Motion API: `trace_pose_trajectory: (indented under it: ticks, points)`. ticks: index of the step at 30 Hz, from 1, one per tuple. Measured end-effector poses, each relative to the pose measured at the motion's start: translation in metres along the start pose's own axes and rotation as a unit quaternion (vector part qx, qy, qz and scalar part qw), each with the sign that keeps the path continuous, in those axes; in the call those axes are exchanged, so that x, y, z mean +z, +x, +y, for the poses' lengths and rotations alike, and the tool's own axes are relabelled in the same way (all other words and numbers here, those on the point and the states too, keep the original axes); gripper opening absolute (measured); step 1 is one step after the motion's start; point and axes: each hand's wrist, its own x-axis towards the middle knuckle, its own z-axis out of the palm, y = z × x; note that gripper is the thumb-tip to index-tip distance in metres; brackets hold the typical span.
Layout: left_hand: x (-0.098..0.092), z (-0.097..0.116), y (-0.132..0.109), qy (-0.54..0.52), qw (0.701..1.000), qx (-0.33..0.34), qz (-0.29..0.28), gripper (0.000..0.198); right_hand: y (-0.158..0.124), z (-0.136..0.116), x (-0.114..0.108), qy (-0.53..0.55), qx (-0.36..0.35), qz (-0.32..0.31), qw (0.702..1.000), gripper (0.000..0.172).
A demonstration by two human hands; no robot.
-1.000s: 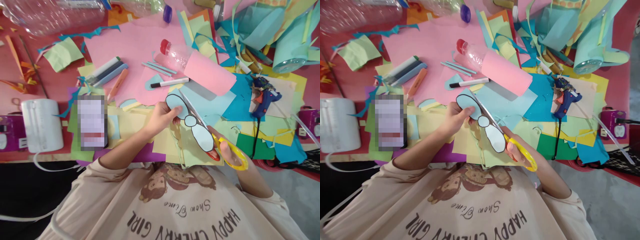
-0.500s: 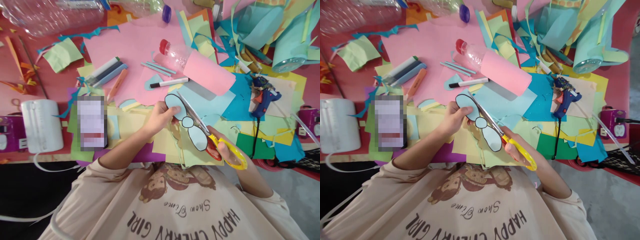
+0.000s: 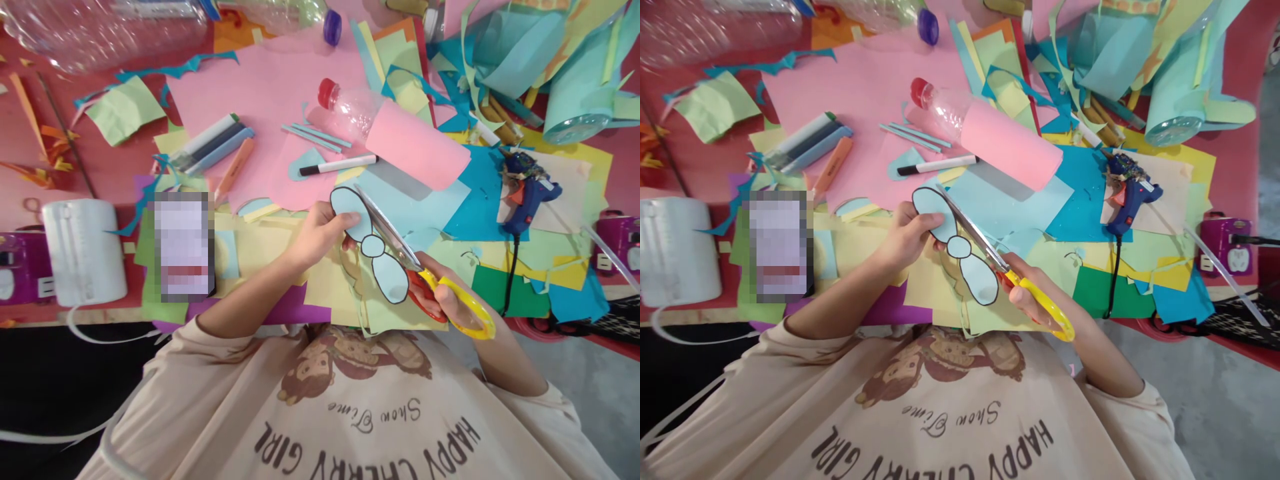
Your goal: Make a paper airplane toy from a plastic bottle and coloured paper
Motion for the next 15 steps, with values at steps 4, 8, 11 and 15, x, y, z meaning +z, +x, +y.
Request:
trace_pose_trajectory:
  ticks: [4, 8, 11, 15]
  points:
    - [-0.0001, 0.0002, 0.0005, 0.001, 1.0, -0.006, 0.004, 0.031, -0.0008, 0.0046, 0.0, 0.025, 0.006, 0.002, 1.0, 0.058]
    - [-0.0002, 0.0003, 0.0003, -0.018, 1.0, 0.002, -0.006, 0.031, -0.0006, 0.0071, -0.0002, 0.033, -0.004, 0.011, 0.999, 0.059]
    - [-0.0002, -0.0005, 0.0001, -0.021, 1.0, 0.003, -0.007, 0.032, -0.0001, 0.0093, -0.0021, 0.029, 0.006, 0.009, 1.0, 0.064]
    - [0.0003, -0.0017, 0.0015, -0.021, 1.0, -0.004, 0.006, 0.033, -0.0001, 0.0109, -0.0042, 0.03, 0.028, 0.005, 0.999, 0.071]
